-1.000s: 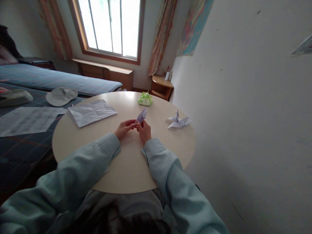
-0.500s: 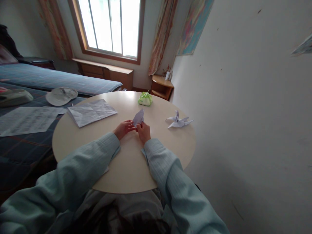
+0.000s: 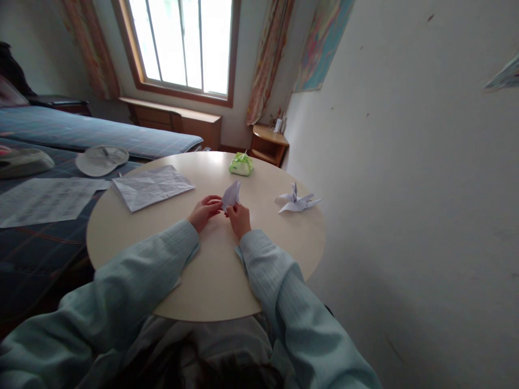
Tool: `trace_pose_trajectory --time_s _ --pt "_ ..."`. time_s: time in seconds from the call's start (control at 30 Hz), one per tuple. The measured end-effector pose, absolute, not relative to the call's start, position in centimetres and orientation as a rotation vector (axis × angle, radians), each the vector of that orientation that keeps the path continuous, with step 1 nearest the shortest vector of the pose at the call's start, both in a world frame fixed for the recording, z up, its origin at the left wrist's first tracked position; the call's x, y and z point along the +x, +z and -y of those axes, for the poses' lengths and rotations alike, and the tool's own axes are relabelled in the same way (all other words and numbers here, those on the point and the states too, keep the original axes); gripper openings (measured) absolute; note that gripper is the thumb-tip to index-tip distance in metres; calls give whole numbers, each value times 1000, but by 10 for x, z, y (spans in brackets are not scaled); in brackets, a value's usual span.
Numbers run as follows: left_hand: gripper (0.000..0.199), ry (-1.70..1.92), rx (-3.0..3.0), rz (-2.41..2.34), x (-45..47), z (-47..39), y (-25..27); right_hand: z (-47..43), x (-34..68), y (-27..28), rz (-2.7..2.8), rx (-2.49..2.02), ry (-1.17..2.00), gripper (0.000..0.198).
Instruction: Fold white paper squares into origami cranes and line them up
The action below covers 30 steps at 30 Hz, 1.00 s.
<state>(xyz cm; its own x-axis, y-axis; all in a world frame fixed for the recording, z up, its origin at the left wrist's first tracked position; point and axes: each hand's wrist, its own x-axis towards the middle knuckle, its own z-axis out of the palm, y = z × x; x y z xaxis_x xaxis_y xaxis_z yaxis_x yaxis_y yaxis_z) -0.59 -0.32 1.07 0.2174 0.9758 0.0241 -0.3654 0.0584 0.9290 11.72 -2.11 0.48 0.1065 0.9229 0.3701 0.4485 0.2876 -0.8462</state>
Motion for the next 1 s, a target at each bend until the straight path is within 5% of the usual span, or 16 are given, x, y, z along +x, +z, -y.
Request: trace_pose_trajectory --time_s 0.77,1.0 --pt "32 1203 1047 -879 -6 4 11 23 120 10 1432 -1284 392 30" --pt "33 1215 990 -804 -5 0 8 30 116 15 1441 -1126 556 31"
